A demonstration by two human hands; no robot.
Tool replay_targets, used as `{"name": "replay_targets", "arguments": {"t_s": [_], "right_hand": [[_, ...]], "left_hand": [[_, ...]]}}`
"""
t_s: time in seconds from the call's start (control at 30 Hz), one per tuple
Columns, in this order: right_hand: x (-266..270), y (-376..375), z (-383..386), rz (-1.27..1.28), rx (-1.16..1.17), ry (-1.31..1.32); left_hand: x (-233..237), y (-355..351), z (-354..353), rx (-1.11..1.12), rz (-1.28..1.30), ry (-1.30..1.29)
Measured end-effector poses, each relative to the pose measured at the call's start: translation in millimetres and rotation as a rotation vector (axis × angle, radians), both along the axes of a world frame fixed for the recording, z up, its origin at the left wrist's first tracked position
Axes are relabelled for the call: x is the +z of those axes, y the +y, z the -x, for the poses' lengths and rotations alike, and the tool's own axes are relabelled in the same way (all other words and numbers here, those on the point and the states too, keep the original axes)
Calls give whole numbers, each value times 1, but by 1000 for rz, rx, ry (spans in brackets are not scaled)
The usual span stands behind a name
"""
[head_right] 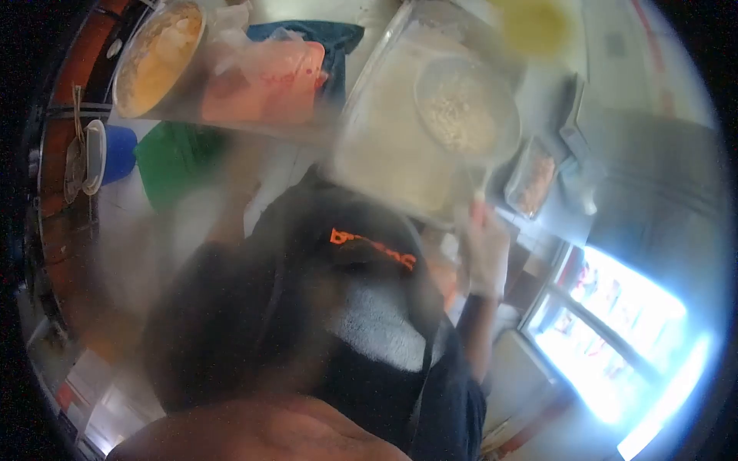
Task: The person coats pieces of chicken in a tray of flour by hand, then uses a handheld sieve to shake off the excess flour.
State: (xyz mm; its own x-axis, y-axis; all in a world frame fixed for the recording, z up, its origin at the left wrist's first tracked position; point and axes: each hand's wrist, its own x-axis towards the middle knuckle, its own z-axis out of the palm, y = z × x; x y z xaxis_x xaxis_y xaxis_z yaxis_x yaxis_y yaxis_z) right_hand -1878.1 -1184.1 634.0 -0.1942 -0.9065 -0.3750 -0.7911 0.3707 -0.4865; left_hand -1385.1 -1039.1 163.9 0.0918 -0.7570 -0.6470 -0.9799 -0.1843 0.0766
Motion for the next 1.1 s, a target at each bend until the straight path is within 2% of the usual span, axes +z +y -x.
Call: {"name": "replay_targets", "arguments": {"t_s": [0.03, 0.07, 0.17, 0.27, 0.3, 0.37, 0.4, 0.47, 0.5, 0.53, 0.57, 0.6, 0.63, 0.67, 0.73, 0.77, 0.8, 0.83, 0.9, 0.93, 0.97, 1.0, 1.03, 1.07, 1.1], "right_hand": [[-7, -16, -5, -27, 17, 31], [-14, -40, -13, -50, 40, 59], [-1, -43, -30, -15, -26, 26], [15, -7, 9, 97, 119, 191], [7, -26, 14, 95, 133, 206], [-19, -53, 27, 930, 761, 828], [-13, -56, 16, 902, 755, 837], [20, -63, -27, 27, 188, 161], [36, -43, -36, 218, 261, 188], [27, -33, -8, 248, 284, 184], [1, -15, 52, 284, 173, -9], [19, -16, 23, 300, 55, -204], [45, -18, -1, 169, 16, 110], [64, -36, -41, 94, -29, 83], [65, -37, -49, 1, -88, 56], [57, -35, -35, 27, 40, 120], [46, -44, -23, 81, 185, 180], [13, -24, 6, 607, 305, 174], [40, 6, 26, 190, 63, 33], [35, -12, 25, 213, 76, 29], [33, -21, 7, 445, 234, 282], [28, -26, -2, 650, 379, 547], [21, -35, 0, 627, 352, 553], [13, -45, 4, 255, 182, 182], [9, -48, 5, -113, 5, -197]], "left_hand": [[-6, 11, 4, -143, -85, -9], [-11, 15, 7, -160, -116, 8], [-11, 23, 16, -30, -88, 37], [-16, 9, 12, -12, -11, 15], [-20, 9, 10, -9, 0, 14], [-24, 11, 12, -29, -10, 17], [-28, 12, 10, -37, -18, 21], [-28, 17, 8, -21, -34, 30], [-29, 12, 5, -11, -21, 21], [-29, 8, 3, -10, -1, 9], [-32, 13, 6, -8, 13, -1], [-41, 19, 5, -17, 28, -15], [-51, 23, 1, -58, 52, -38], [-77, 30, -2, -128, 107, -90], [-29, 30, 10, -32, -45, 27], [-21, 35, 14, -3, -81, 56], [-22, 34, 14, 1, -93, 63], [-20, 33, 12, 0, -85, 65], [-32, 33, 14, -29, -51, 68], [-41, 35, 13, -77, -17, 66], [-50, 39, 9, -151, 25, 73], [-35, 30, 7, -192, 14, 67], [-9, 17, 18, 160, -225, 166], [11, 20, 31, 529, -471, 255], [-5, 44, 30, 523, -495, 243]]}}
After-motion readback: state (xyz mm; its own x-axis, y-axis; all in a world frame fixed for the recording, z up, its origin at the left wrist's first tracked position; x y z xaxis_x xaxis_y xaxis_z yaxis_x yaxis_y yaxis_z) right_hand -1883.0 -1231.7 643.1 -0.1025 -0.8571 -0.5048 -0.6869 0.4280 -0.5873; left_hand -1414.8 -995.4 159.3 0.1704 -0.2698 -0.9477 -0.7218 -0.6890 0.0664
